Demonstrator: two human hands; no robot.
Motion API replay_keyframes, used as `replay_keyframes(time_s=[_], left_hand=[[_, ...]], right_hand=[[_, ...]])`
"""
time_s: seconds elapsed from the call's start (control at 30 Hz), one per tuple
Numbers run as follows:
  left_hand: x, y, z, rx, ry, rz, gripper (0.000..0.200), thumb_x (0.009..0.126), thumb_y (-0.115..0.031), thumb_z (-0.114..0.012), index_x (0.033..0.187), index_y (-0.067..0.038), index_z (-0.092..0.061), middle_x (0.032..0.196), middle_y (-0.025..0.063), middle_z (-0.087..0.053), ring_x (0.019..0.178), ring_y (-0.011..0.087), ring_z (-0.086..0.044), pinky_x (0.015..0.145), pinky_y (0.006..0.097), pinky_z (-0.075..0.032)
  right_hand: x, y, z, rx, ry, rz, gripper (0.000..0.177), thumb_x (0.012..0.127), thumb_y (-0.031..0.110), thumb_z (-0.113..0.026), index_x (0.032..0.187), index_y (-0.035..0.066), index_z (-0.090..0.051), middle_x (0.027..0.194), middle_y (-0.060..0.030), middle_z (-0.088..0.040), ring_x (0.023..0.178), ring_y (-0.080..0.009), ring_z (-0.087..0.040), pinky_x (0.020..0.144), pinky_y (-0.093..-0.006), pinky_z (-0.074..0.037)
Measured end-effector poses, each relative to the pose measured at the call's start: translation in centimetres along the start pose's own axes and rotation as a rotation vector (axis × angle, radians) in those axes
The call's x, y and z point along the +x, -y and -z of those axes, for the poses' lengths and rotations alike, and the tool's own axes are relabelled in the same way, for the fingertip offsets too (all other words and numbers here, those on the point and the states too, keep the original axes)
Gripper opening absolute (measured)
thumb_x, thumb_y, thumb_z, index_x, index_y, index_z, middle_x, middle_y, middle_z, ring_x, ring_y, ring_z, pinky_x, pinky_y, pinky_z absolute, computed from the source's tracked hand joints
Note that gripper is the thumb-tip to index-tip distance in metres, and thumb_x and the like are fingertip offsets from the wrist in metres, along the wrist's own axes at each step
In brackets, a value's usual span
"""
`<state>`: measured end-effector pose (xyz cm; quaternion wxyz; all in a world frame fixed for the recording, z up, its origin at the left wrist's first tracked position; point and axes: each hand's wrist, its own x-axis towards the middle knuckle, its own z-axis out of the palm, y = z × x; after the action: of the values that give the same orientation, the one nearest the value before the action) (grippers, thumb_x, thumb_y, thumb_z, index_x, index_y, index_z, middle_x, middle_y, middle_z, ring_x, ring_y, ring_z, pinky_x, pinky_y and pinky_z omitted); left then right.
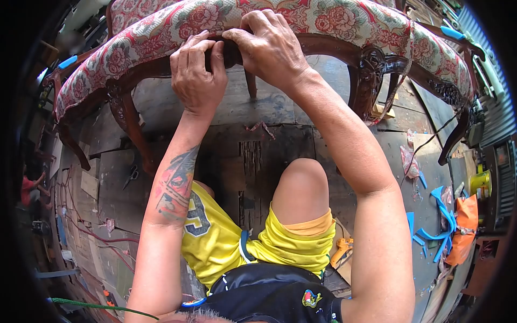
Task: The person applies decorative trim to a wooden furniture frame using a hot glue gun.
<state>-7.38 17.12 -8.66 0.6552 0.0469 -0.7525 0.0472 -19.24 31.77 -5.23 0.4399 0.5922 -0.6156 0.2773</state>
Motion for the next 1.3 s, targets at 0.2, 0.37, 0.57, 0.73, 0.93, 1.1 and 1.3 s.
replay_keyframes(time_s=[0.2,0.37,0.57,0.73,0.93,1.1,1.3], left_hand=[[0.6,-0.6,-0.4,-0.063,-0.027,0.128,0.011,0.096,-0.013,-0.079,0.106,-0.01,-0.073,0.112,0.003,-0.079,0.108,0.0254,-0.072,0.097,0.0398,-0.052],[0.7,-0.7,0.1,-0.12,-0.05,0.225,0.012,0.095,-0.009,-0.079,0.106,-0.01,-0.074,0.11,0.0035,-0.079,0.102,0.0268,-0.072,0.093,0.0407,-0.054],[3.6,1.9,1.3,-0.107,0.041,0.146,0.011,0.094,-0.02,-0.084,0.101,-0.014,-0.078,0.096,0.001,-0.079,0.087,0.0249,-0.072,0.082,0.0366,-0.056],[4.3,2.6,1.9,-0.258,0.207,0.175,0.011,0.089,-0.017,-0.087,0.098,-0.014,-0.081,0.099,0.0023,-0.08,0.091,0.0238,-0.074,0.084,0.0355,-0.058],[1.2,1.7,1.8,-0.013,0.171,-0.236,0.03,0.087,-0.002,-0.08,0.116,-0.009,-0.081,0.118,0.007,-0.074,0.109,0.0276,-0.069,0.101,0.0395,-0.057],[0.9,0.7,2.0,0.011,0.247,-0.23,0.042,0.088,0.003,-0.071,0.129,-0.006,-0.076,0.134,0.0126,-0.069,0.127,0.0322,-0.065,0.111,0.0427,-0.054],[0.4,0.6,2.0,-0.023,0.245,-0.206,0.032,0.099,0.0,-0.068,0.13,-0.004,-0.076,0.137,0.014,-0.072,0.129,0.0345,-0.066,0.113,0.0453,-0.052]], right_hand=[[0.0,0.2,-0.5,0.0,-0.095,-0.038,0.027,0.086,0.007,-0.083,0.112,0.015,-0.084,0.107,-0.0068,-0.072,0.105,-0.0278,-0.068,0.097,-0.0441,-0.052],[0.9,1.8,0.8,0.08,-0.049,-0.178,0.023,0.086,0.003,-0.076,0.107,0.012,-0.08,0.098,-0.0061,-0.068,0.101,-0.0278,-0.064,0.09,-0.0432,-0.049],[0.8,2.2,-0.4,0.162,-0.16,-0.321,0.019,0.084,0.002,-0.077,0.101,0.011,-0.077,0.099,-0.0078,-0.068,0.104,-0.0299,-0.065,0.093,-0.0441,-0.046],[1.0,3.0,0.0,0.187,-0.204,-0.43,0.015,0.086,0.002,-0.078,0.098,0.01,-0.075,0.098,-0.0075,-0.069,0.103,-0.0291,-0.065,0.093,-0.0439,-0.045],[1.1,3.1,0.1,0.193,-0.212,-0.455,0.013,0.085,0.004,-0.079,0.095,0.011,-0.076,0.096,-0.0052,-0.07,0.099,-0.0282,-0.067,0.093,-0.0423,-0.045],[0.4,2.5,-0.7,0.075,-0.22,-0.404,0.016,0.088,0.011,-0.084,0.104,0.014,-0.084,0.102,-0.0043,-0.076,0.102,-0.0256,-0.07,0.096,-0.0418,-0.048],[0.3,2.1,-1.2,0.086,-0.275,-0.379,0.011,0.088,0.013,-0.086,0.099,0.014,-0.083,0.098,-0.0029,-0.077,0.099,-0.0251,-0.071,0.095,-0.0405,-0.045]])
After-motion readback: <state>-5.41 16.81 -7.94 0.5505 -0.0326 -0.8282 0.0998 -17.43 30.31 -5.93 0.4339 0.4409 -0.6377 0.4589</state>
